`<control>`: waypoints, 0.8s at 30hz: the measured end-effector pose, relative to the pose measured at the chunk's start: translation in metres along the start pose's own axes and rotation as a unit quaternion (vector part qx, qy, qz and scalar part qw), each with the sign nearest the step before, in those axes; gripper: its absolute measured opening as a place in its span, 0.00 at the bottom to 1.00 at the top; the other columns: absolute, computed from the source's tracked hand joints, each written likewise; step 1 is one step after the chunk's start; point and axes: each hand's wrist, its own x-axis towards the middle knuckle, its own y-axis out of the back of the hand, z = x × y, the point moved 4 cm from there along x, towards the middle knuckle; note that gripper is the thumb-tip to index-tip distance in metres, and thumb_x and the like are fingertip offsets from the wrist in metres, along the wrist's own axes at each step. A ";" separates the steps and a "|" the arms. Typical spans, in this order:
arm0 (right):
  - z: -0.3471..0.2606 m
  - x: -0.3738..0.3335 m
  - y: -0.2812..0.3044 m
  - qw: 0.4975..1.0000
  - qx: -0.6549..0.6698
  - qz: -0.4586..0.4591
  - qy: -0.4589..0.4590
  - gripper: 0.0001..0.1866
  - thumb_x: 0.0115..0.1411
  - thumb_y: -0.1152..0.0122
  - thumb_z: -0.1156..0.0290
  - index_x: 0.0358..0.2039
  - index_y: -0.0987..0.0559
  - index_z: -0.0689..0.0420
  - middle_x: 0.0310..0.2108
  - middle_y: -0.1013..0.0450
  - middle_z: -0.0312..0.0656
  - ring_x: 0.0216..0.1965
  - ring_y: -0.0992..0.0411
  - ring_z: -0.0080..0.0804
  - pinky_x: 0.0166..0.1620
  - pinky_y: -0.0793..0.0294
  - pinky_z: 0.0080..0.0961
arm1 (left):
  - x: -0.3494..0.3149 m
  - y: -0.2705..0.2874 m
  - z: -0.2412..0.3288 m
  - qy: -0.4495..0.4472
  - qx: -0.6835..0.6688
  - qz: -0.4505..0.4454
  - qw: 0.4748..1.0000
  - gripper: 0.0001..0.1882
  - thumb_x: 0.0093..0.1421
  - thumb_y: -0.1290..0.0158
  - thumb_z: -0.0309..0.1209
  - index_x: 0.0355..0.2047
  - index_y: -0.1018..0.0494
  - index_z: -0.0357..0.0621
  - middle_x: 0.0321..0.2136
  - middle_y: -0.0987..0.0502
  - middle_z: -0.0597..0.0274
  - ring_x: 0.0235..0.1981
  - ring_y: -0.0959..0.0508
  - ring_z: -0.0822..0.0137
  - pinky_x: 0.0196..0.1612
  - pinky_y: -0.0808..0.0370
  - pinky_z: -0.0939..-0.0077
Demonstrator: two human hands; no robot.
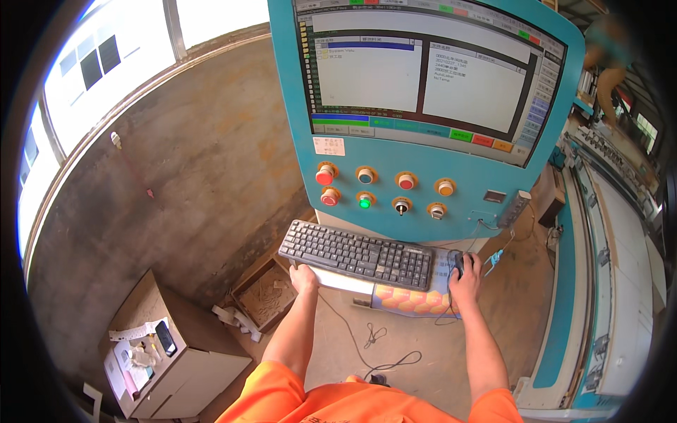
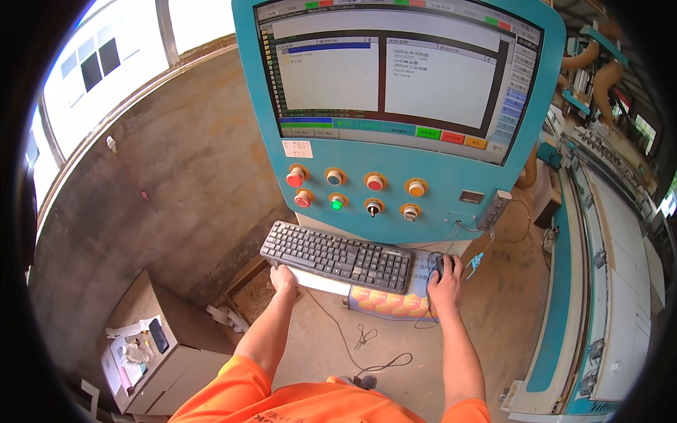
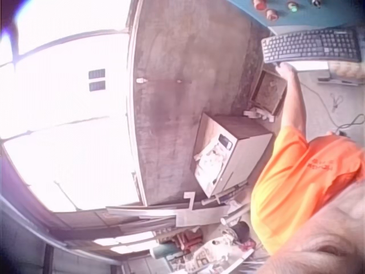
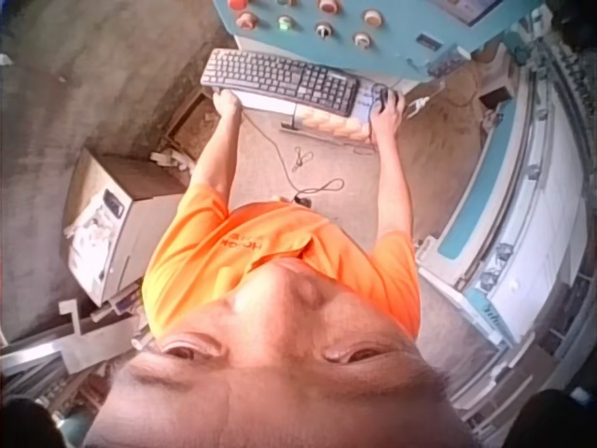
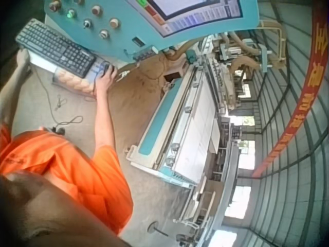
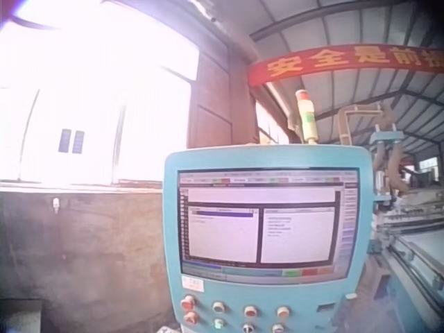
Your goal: The person operates a CNC machine control panel using a keyboard and mouse, then walks to a large sheet of cut panels and applies adhesive labels to several pieces. The person handles a roll of labels and places them on the panel surface.
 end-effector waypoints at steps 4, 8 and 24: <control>0.003 0.000 -0.002 1.000 0.014 0.003 0.002 0.27 0.56 0.39 0.68 0.59 0.27 0.54 0.63 0.39 0.50 0.62 0.37 0.52 0.59 0.31 0.43 | 0.012 -0.006 -0.010 0.004 -0.012 -0.012 1.000 0.32 0.58 0.58 0.34 0.63 0.36 0.36 0.55 0.27 0.38 0.54 0.24 0.45 0.57 0.28 0.60; 0.000 0.000 -0.002 1.000 0.021 0.008 0.002 0.26 0.55 0.39 0.70 0.56 0.26 0.53 0.62 0.38 0.51 0.61 0.37 0.54 0.59 0.31 0.43 | 0.022 -0.011 -0.020 0.022 -0.030 -0.007 0.999 0.32 0.58 0.58 0.34 0.63 0.36 0.35 0.57 0.28 0.38 0.56 0.25 0.46 0.59 0.30 0.61; -0.001 -0.001 -0.003 0.999 0.031 0.016 0.011 0.26 0.55 0.39 0.72 0.56 0.24 0.52 0.61 0.37 0.51 0.61 0.36 0.53 0.59 0.30 0.42 | 0.041 -0.016 -0.036 0.020 -0.025 -0.021 0.999 0.34 0.58 0.58 0.35 0.65 0.39 0.32 0.60 0.31 0.37 0.60 0.29 0.46 0.63 0.34 0.63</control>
